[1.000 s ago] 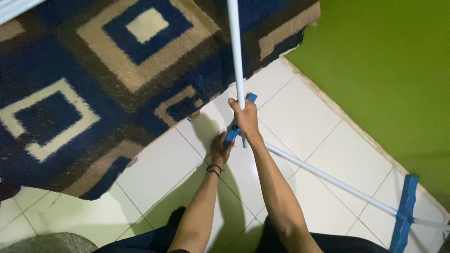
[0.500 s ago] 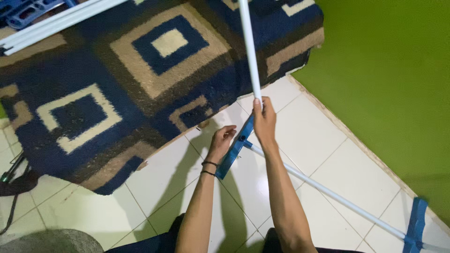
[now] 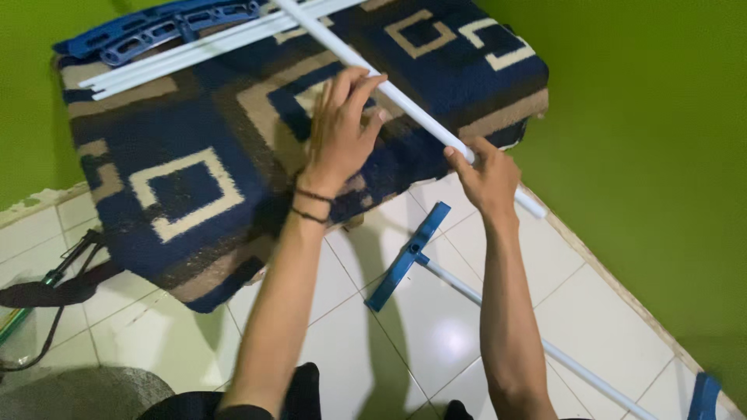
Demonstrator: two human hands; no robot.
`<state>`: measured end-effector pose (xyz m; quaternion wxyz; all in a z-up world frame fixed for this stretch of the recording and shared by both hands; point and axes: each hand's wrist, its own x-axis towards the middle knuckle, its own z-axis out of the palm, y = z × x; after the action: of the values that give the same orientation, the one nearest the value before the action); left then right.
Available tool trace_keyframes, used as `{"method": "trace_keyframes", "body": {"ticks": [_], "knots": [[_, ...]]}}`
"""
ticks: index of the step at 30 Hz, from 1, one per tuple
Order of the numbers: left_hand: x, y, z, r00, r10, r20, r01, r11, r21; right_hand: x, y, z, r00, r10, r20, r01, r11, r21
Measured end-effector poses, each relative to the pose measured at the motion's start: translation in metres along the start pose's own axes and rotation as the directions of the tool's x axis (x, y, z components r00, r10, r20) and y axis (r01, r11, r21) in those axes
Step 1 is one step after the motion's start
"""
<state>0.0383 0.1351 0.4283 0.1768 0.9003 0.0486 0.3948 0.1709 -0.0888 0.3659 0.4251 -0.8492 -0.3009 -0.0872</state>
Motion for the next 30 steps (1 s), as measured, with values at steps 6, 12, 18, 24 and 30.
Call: {"method": "trace_keyframes", "body": {"ticks": [6,12,18,24,30], "knots": [[0.031,-0.058,-0.020,0.970,0.196,0.141,-0.233,0.914,0.331,0.031,-0.014,-0.021,0.992,-0.085,0.097,0.099,0.983,-0.152],[0.011,-0.135,-0.079,0.956,0.128,0.263,-0.243,0.847,0.472,0.049,-0.018,-0.032,0.969,-0.221,0.113,0.235,0.963,-0.133],[-0.020,-0.157,-0.110,0.973,0.043,0.226,-0.149,0.866,0.478,0.071,-0.032,-0.003,0.957,-0.288,0.001,0.282,0.935,-0.216],[-0.032,-0.174,-0.087,0.997,-0.069,0.041,0.041,0.882,0.470,0.094,-0.055,0.060,0.907,-0.418,-0.039,0.409,0.901,-0.145],[-0.028,-0.195,-0.056,0.987,-0.158,0.002,0.137,0.863,0.486,0.117,-0.091,0.130,0.862,-0.449,0.234,0.471,0.881,-0.045]]}}
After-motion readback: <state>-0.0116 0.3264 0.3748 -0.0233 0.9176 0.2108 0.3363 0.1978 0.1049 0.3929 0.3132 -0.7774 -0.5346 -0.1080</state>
